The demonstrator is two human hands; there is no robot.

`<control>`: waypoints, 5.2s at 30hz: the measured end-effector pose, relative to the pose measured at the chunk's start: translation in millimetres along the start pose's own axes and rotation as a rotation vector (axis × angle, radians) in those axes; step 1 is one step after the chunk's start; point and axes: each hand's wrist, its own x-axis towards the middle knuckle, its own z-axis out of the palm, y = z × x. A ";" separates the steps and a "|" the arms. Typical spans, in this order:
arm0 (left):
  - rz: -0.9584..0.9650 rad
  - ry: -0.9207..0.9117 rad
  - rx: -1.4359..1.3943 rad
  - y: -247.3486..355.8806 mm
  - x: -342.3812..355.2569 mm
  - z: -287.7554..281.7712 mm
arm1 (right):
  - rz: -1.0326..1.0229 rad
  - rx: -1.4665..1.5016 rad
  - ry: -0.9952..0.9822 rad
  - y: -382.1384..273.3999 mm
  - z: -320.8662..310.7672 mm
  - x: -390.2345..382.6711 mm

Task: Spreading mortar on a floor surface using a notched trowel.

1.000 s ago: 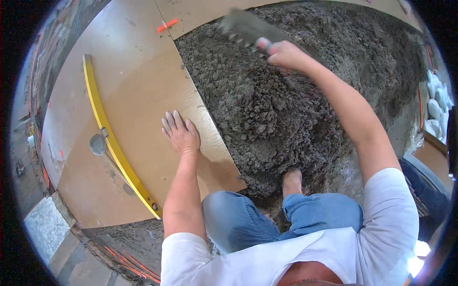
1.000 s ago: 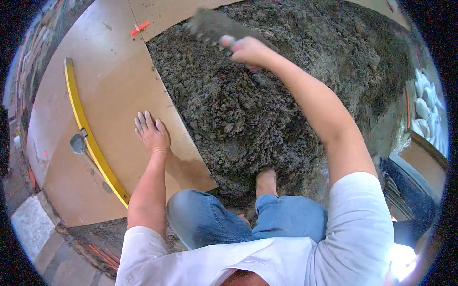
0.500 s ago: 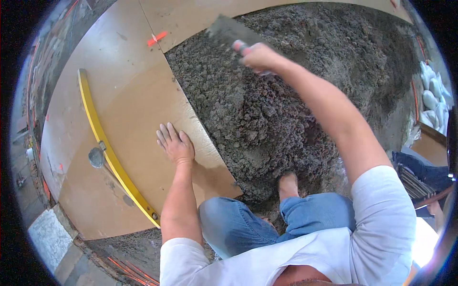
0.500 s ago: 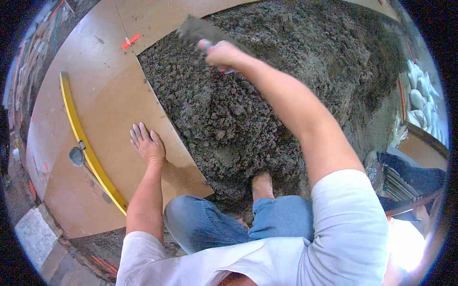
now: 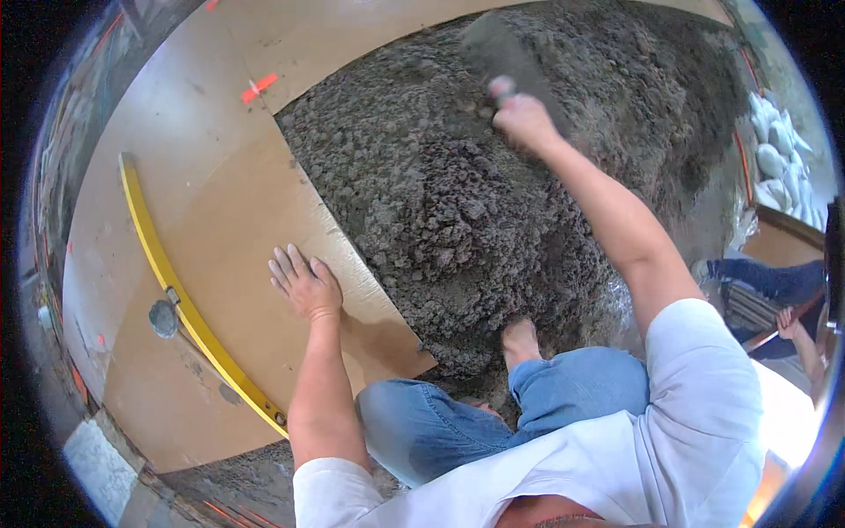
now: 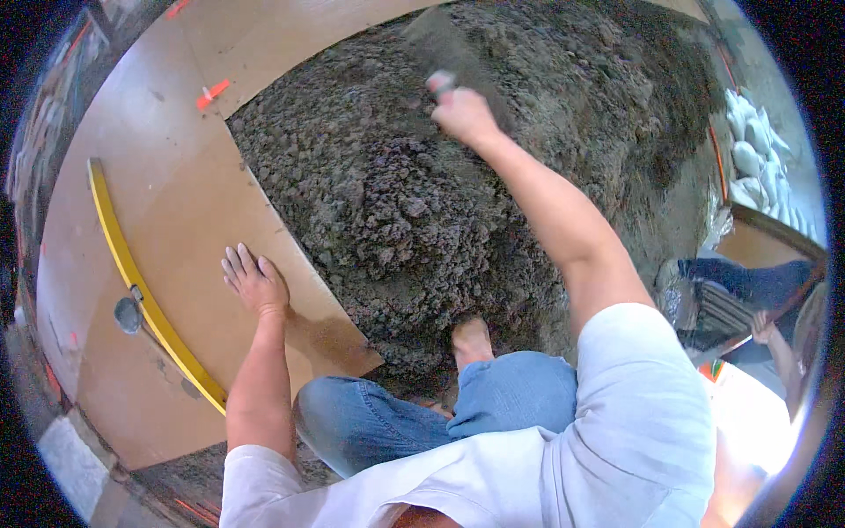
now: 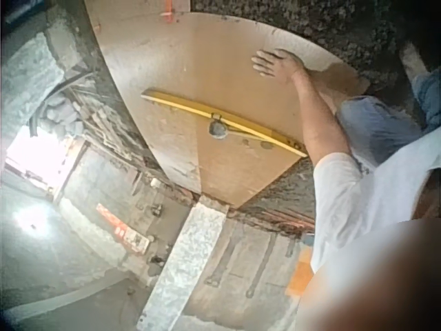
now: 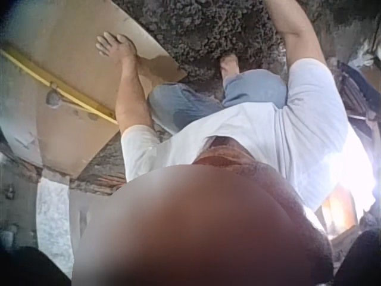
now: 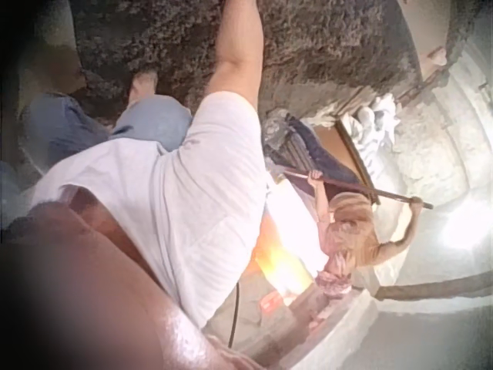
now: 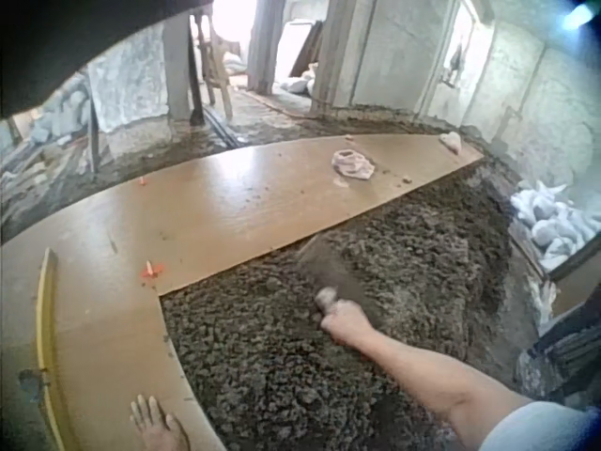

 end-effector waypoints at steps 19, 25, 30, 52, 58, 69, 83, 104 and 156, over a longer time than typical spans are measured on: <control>0.024 0.046 -0.028 -2.5 3.6 0.5 | 0.085 -0.040 -0.147 34.0 1.7 -166.7; 0.015 0.053 -0.009 -5.2 -0.9 9.9 | 0.010 0.252 -0.351 1.6 54.7 -224.6; 0.015 0.006 0.058 -4.1 -4.4 6.5 | -0.037 0.249 -0.413 -30.9 78.5 -205.3; -0.032 0.082 -0.116 -58.2 -33.3 -4.4 | -0.299 -0.036 -0.621 -30.0 68.8 -220.8; -0.340 0.151 0.095 -48.1 -27.9 -4.1 | -0.150 0.116 -0.363 -21.5 42.0 -232.1; -0.381 0.060 0.060 -49.9 -25.5 -3.7 | 0.004 0.086 -0.436 4.9 30.2 -278.4; -0.306 0.036 0.067 -56.0 -36.1 -7.1 | -0.144 0.489 -0.967 -123.4 130.6 -196.2; -0.394 0.043 0.042 -51.0 -31.4 -4.7 | 0.254 1.000 -0.582 -177.0 118.3 -39.1; 0.457 -0.264 0.006 34.8 -160.3 -13.0 | -0.266 -0.227 -0.510 39.1 16.1 -274.6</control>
